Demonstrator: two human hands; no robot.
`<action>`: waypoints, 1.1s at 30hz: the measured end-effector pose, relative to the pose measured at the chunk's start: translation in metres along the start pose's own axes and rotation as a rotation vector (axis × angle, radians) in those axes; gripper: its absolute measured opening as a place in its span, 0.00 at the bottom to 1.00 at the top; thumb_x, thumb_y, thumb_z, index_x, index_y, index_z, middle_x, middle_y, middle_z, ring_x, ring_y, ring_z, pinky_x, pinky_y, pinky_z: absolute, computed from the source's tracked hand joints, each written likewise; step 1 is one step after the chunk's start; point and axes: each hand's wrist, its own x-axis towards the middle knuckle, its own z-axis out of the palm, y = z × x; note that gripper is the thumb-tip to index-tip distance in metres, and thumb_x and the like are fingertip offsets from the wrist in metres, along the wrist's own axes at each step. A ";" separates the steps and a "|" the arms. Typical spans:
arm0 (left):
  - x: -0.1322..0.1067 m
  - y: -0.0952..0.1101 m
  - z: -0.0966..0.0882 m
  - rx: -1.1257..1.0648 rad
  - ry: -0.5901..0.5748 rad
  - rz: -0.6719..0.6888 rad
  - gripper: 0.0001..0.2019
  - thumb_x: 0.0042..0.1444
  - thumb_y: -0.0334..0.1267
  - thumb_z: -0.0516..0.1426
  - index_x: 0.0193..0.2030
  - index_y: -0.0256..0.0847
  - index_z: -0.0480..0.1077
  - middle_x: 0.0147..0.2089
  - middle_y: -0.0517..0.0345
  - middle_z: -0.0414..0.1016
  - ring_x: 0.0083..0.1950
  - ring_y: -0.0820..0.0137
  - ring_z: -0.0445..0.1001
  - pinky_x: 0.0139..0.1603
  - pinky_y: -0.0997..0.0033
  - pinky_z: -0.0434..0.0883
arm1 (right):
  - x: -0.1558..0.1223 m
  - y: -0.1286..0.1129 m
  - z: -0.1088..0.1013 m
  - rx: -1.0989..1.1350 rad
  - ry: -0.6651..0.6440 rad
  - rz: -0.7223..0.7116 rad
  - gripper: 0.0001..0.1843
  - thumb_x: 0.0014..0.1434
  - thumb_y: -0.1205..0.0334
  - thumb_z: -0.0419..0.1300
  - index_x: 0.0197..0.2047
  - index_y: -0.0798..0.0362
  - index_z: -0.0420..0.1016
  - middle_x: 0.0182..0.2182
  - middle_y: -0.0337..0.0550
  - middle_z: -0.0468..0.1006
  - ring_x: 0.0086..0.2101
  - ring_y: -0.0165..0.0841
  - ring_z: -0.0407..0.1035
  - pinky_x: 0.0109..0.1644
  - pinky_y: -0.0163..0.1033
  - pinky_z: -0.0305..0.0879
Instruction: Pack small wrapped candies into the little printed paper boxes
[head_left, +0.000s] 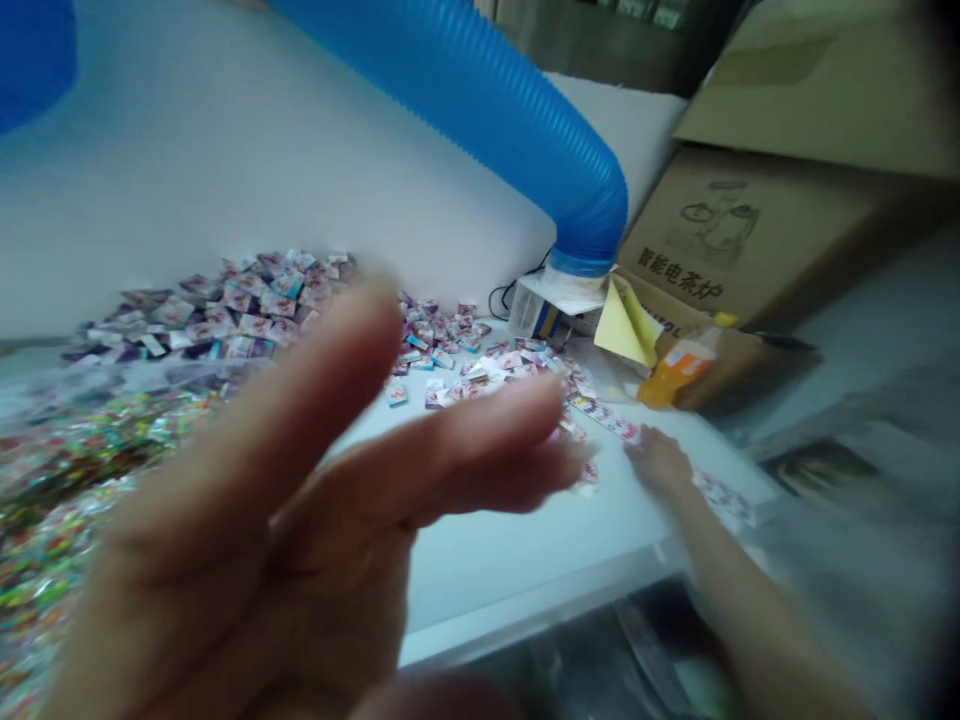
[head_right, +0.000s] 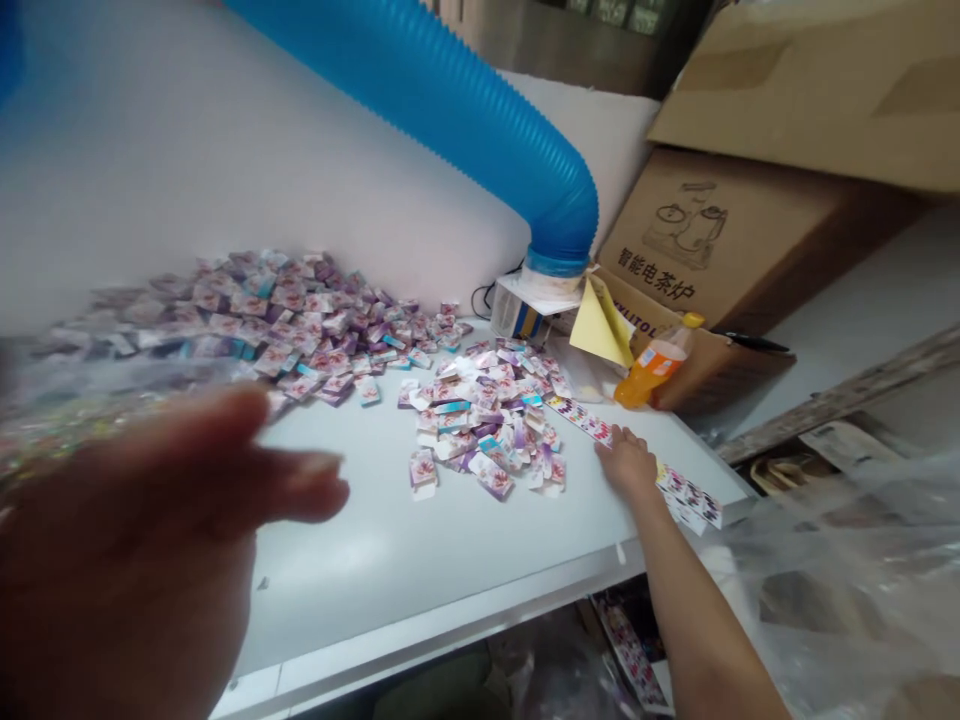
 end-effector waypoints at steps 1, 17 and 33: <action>0.000 -0.002 0.003 -0.011 0.000 0.016 0.30 0.41 0.62 0.61 0.50 0.52 0.72 0.33 0.59 0.81 0.36 0.57 0.80 0.32 0.60 0.80 | 0.003 0.005 0.002 -0.034 -0.014 -0.002 0.24 0.65 0.56 0.47 0.58 0.63 0.65 0.52 0.66 0.69 0.50 0.51 0.65 0.47 0.50 0.62; -0.029 -0.117 -0.011 0.317 -0.286 -0.116 0.11 0.59 0.42 0.54 0.43 0.42 0.74 0.34 0.56 0.81 0.30 0.70 0.78 0.33 0.72 0.76 | -0.018 -0.017 -0.063 -0.368 0.087 -0.115 0.10 0.60 0.74 0.53 0.36 0.65 0.76 0.34 0.58 0.76 0.39 0.45 0.71 0.42 0.47 0.63; -0.007 -0.150 -0.026 0.265 -0.425 -0.176 0.13 0.53 0.33 0.53 0.42 0.41 0.75 0.39 0.52 0.81 0.40 0.62 0.79 0.44 0.64 0.75 | -0.190 -0.175 -0.107 0.765 -0.165 -0.877 0.23 0.62 0.54 0.55 0.59 0.51 0.66 0.52 0.48 0.74 0.50 0.40 0.68 0.54 0.44 0.63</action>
